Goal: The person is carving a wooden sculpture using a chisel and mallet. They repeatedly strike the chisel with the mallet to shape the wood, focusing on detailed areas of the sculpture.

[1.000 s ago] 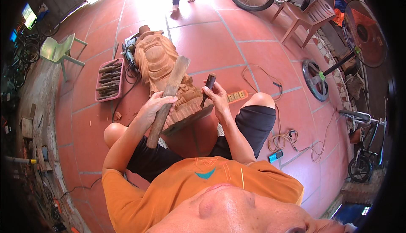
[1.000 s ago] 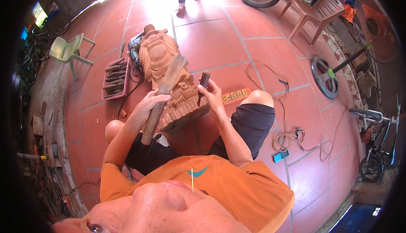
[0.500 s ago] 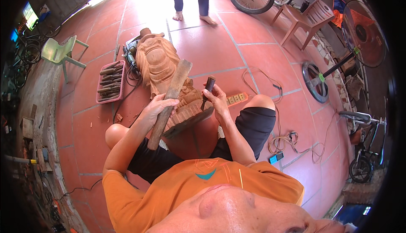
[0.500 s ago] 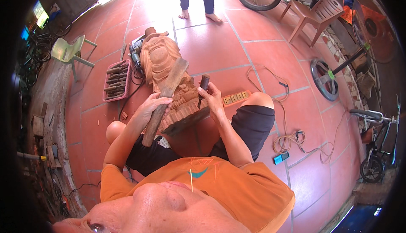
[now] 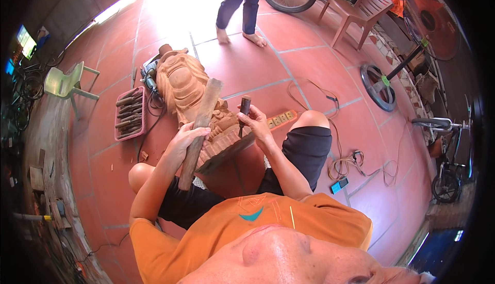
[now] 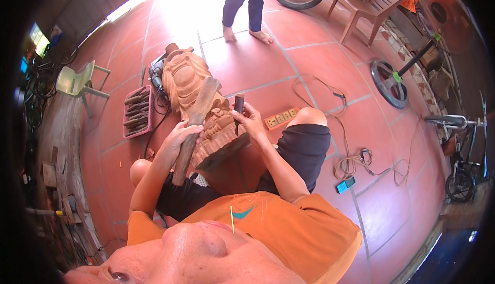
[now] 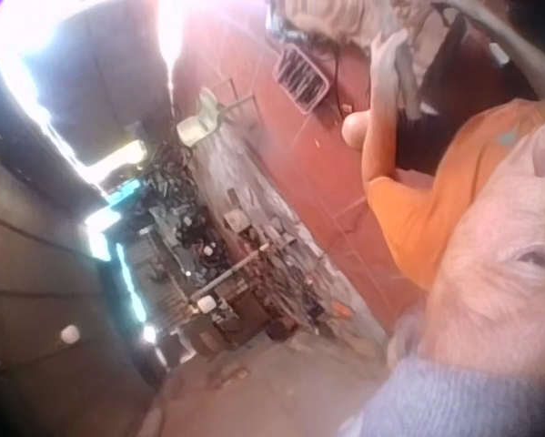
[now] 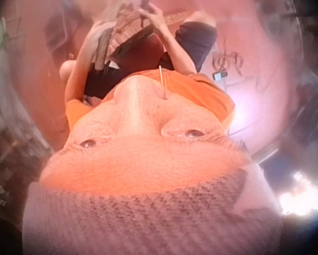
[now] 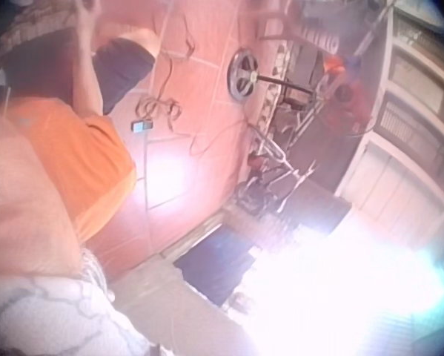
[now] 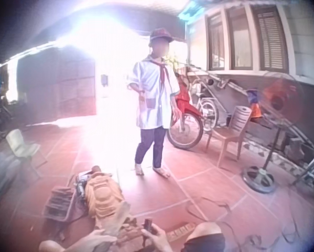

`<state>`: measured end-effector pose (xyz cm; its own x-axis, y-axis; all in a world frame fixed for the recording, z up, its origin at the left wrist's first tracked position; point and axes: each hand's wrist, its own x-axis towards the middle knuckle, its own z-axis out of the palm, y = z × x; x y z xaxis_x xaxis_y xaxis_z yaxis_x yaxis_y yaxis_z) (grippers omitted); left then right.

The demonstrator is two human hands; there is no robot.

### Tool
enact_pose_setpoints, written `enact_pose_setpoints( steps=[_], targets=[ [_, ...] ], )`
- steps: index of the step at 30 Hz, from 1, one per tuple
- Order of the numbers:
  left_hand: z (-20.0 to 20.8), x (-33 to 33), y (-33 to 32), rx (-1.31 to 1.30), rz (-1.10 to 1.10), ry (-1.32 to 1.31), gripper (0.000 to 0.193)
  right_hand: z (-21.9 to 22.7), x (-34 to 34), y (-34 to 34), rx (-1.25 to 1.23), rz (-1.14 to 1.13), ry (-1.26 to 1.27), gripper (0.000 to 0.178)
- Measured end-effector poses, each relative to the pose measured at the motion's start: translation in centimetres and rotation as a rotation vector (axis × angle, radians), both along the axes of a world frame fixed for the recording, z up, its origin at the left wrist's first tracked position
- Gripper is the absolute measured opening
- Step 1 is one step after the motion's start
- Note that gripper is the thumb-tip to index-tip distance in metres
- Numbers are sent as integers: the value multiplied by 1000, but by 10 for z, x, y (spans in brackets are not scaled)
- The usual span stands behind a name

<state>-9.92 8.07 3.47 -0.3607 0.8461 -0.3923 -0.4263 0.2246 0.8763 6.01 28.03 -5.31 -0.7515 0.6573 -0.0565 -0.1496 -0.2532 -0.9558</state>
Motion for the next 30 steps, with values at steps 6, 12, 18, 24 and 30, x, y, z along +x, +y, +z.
enact_pose_setpoints(
  steps=[6, 12, 18, 24, 30],
  targets=[
    [0, 0, 0, 11, -8, -16, 20, 8, 0, -5, 19, -20, 28, 30],
    [-2, -1, -1, 18, -18, -12, 20, 5, 3, -2, 20, -1, 0, 33],
    [-4, -2, -3, 18, -11, -29, 32, 6, 4, -2, 9, 9, -7, 32],
    [-2, 0, -1, 8, -12, -19, 17, 6, 4, -2, 13, -6, -13, 31],
    [-1, 1, -1, -2, -5, -26, 18, 6, 4, -5, 16, -3, 8, 29]
  ],
)
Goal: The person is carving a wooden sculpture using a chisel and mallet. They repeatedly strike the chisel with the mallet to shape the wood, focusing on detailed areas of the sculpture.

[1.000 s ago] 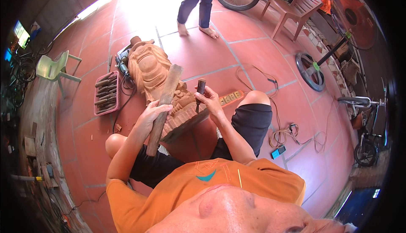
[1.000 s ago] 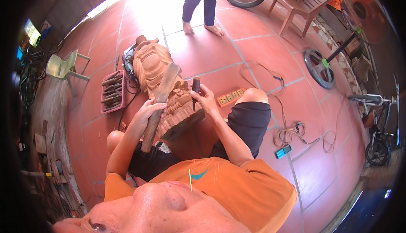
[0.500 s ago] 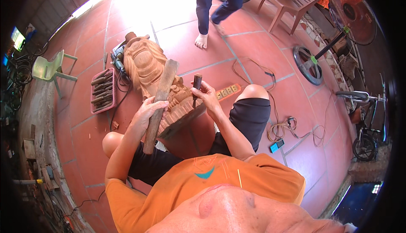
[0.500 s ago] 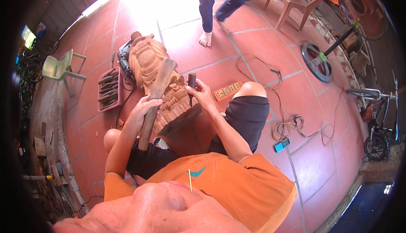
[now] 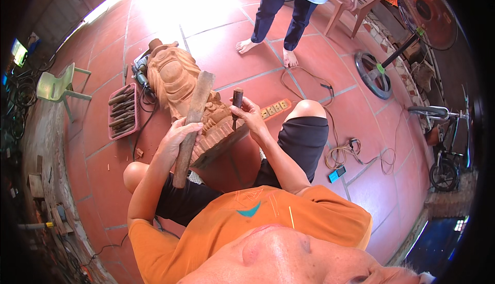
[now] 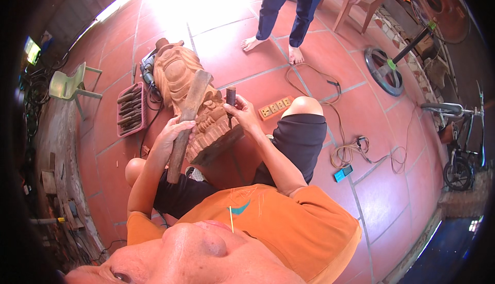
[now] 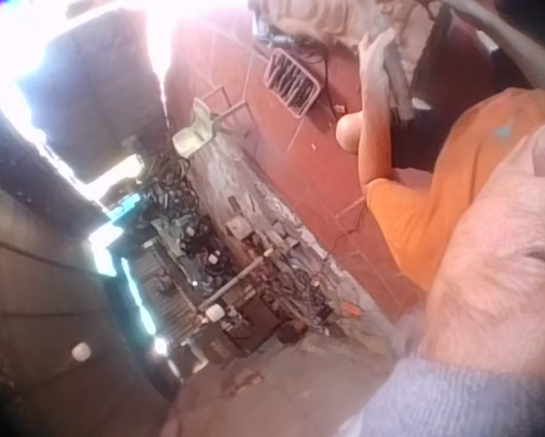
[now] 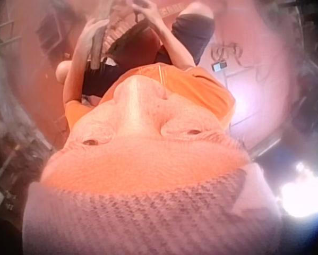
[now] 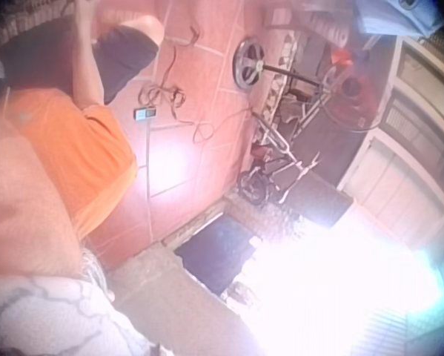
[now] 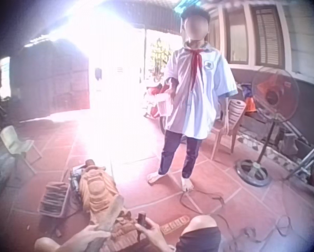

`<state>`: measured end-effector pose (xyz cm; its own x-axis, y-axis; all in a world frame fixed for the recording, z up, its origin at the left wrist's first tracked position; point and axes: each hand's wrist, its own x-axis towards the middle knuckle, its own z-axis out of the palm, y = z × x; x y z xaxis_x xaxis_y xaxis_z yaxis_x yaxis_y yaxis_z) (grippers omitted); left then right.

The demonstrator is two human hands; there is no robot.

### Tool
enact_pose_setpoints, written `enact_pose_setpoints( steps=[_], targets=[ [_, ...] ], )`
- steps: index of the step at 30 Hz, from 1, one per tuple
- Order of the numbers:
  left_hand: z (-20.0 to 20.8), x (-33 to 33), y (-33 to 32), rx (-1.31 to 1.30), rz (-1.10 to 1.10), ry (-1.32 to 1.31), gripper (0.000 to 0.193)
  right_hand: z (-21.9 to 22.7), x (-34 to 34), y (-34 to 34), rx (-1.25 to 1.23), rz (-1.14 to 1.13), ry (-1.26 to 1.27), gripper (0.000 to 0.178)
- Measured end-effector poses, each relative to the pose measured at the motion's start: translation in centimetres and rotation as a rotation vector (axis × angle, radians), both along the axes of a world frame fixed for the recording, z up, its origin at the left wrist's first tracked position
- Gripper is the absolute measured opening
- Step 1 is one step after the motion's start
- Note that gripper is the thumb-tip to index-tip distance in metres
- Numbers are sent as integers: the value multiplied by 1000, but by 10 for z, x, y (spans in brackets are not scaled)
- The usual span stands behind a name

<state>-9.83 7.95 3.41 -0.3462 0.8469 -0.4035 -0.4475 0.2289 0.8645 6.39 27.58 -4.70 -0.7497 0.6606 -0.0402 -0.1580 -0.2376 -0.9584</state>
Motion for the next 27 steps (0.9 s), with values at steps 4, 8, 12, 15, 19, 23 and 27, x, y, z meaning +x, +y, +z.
enact_pose_setpoints(
  steps=[4, 8, 12, 15, 19, 23, 27],
  targets=[
    [-2, -2, 1, -1, -13, 4, 18, -4, -1, 2, -8, 11, 13, 28],
    [-4, -2, 1, 2, -19, 21, 18, -5, -1, 1, -29, 14, 35, 28],
    [-4, -2, 1, 5, -20, 13, 18, -5, -1, 2, -24, 16, 25, 28],
    [-5, -3, 1, -3, -21, 9, 18, -5, -1, 2, -15, 11, 14, 28],
    [-3, -1, 0, -15, -12, -4, 18, -4, -1, 1, -11, 13, -6, 29],
    [-3, -1, 0, -6, -14, 6, 18, -7, -2, 2, -8, 20, -7, 29],
    [-2, 0, -1, -4, -12, 17, 17, -5, -1, 0, -4, 20, -5, 29]
  ],
)
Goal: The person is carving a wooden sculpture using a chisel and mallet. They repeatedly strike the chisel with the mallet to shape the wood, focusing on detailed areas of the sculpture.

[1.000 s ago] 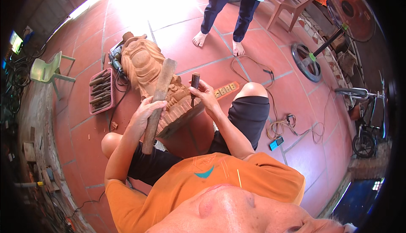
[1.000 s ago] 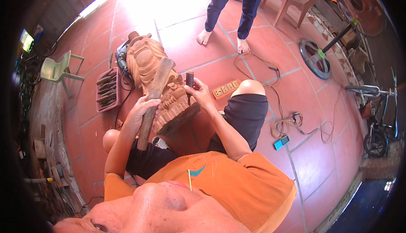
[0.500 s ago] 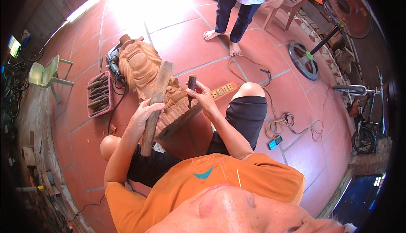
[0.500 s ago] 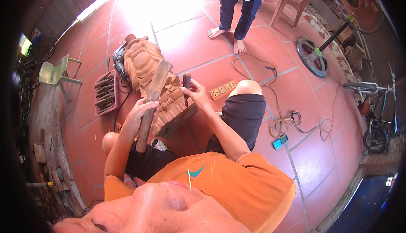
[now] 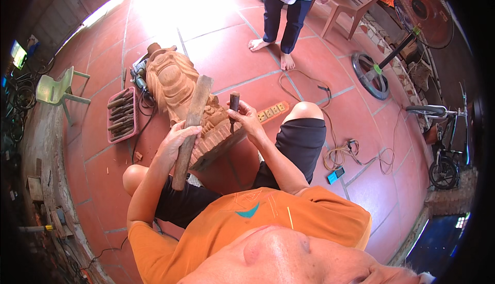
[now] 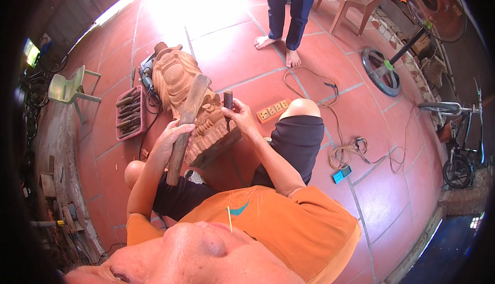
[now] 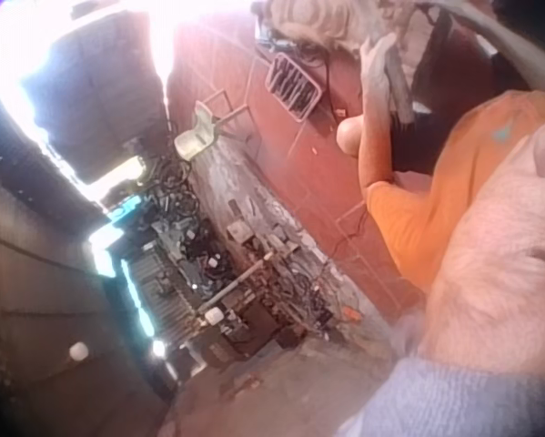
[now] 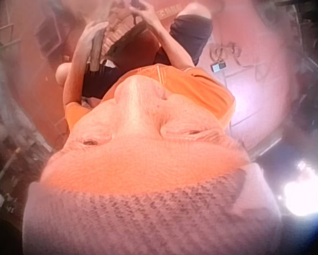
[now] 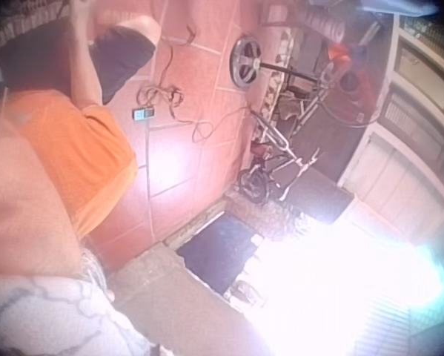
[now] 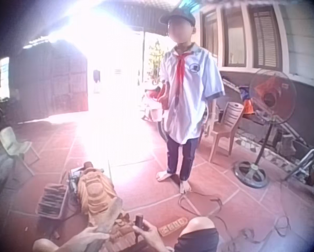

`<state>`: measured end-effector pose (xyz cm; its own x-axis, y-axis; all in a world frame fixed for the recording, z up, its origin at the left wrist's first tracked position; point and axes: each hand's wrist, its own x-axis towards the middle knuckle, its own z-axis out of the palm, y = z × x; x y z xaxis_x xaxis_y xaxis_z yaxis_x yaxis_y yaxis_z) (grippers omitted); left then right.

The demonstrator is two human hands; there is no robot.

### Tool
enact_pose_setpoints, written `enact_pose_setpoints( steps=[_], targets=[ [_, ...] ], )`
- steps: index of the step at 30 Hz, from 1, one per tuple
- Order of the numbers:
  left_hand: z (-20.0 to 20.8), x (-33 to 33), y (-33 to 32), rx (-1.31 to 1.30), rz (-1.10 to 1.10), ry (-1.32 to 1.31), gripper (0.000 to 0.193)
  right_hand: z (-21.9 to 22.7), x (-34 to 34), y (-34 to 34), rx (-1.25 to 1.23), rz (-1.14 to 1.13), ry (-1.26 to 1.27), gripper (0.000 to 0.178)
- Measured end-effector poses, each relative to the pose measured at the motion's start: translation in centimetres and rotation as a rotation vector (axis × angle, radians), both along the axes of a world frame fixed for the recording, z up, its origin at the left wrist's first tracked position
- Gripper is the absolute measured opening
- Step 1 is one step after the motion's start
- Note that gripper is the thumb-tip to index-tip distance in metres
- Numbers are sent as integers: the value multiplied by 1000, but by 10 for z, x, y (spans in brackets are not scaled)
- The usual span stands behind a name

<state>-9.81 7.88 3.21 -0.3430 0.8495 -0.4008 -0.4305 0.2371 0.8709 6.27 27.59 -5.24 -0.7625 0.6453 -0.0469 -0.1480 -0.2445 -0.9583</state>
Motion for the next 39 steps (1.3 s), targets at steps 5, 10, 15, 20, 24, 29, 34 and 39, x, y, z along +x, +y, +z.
enact_pose_setpoints(
  steps=[5, 10, 15, 20, 24, 29, 34, 39],
  targets=[
    [2, 1, 1, -12, -1, 13, 16, -1, 0, -1, 10, -7, 3, 30],
    [3, 2, 0, -1, -1, 23, 17, -2, 1, 0, 6, 12, 13, 31],
    [3, 2, 0, -6, -1, 17, 18, -4, 0, 1, 13, 7, 14, 31],
    [5, 4, 1, -10, -7, 14, 19, -9, 0, 3, 7, 25, 27, 33],
    [0, 0, 0, -6, -13, 19, 19, -2, -1, -2, -23, 29, 30, 29],
    [0, 0, 0, 9, -25, 14, 18, -2, 2, -2, -5, 51, 22, 34],
    [2, 2, 1, 8, -13, 6, 18, -9, 1, -1, 22, 50, 32, 35],
    [-3, -1, 1, 2, -11, -4, 17, -8, -1, -2, 24, 60, 29, 37]
  ],
)
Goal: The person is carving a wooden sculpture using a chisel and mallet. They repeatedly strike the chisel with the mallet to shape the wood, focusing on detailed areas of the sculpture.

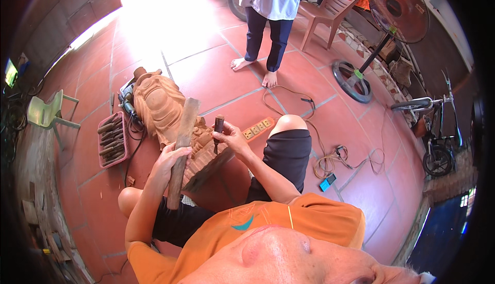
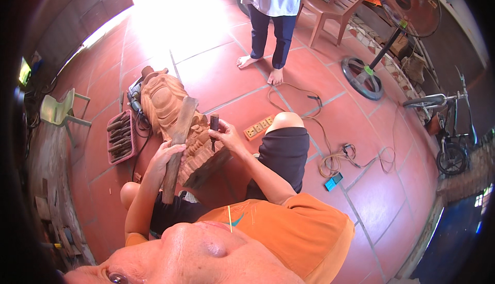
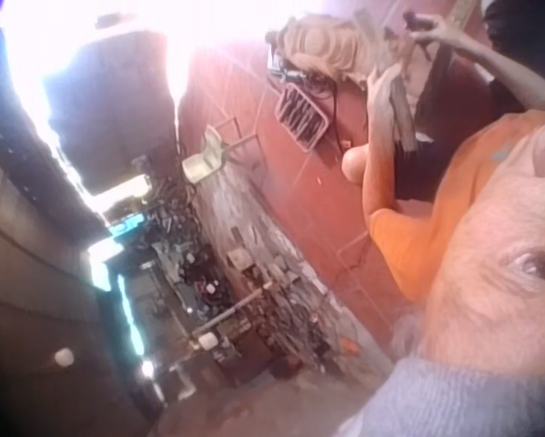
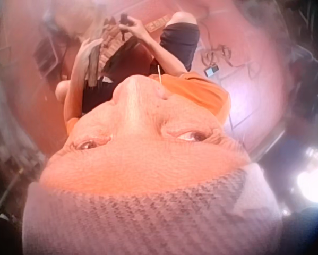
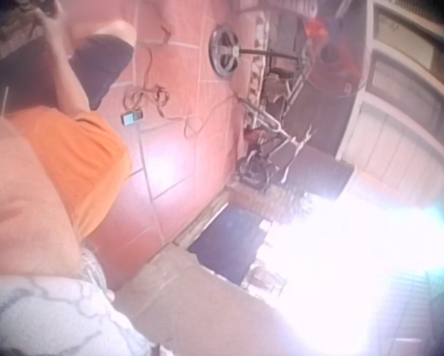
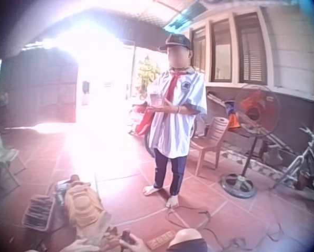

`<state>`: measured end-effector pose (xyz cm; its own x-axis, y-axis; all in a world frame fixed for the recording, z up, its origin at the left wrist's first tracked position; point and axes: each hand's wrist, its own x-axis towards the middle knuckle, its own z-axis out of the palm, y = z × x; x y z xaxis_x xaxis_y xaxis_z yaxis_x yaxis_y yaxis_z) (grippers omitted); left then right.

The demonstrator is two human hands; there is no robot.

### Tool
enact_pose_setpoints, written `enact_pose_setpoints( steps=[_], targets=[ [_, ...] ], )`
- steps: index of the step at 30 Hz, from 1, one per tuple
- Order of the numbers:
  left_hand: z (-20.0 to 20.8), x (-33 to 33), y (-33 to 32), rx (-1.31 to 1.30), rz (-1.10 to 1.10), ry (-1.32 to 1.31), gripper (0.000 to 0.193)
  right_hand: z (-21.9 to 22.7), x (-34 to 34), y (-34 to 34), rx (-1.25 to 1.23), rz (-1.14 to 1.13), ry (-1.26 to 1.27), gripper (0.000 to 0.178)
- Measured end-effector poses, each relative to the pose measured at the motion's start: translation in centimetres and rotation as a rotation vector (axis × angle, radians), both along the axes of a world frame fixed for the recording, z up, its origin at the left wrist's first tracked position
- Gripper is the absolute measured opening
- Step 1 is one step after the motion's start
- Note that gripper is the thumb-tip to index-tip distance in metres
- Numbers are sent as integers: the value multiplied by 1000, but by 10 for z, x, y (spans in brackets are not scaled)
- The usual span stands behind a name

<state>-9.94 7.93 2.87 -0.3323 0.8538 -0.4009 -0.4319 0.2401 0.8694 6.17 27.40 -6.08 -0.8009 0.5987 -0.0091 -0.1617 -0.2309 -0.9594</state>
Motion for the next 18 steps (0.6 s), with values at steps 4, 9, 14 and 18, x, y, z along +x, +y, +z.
enact_pose_setpoints(
  steps=[4, 9, 14, 18],
  targets=[
    [2, 2, 0, 1, 4, -4, 16, -1, 1, 1, 5, 0, -5, 37],
    [2, 2, 1, 9, 0, -4, 16, -2, 1, 1, 26, 3, -10, 36],
    [1, 1, 0, 7, -3, -3, 16, 0, 1, 0, 16, 5, 3, 34],
    [-2, -1, 0, 1, -11, 2, 16, 0, 1, -1, 21, -2, 7, 34]
  ],
)
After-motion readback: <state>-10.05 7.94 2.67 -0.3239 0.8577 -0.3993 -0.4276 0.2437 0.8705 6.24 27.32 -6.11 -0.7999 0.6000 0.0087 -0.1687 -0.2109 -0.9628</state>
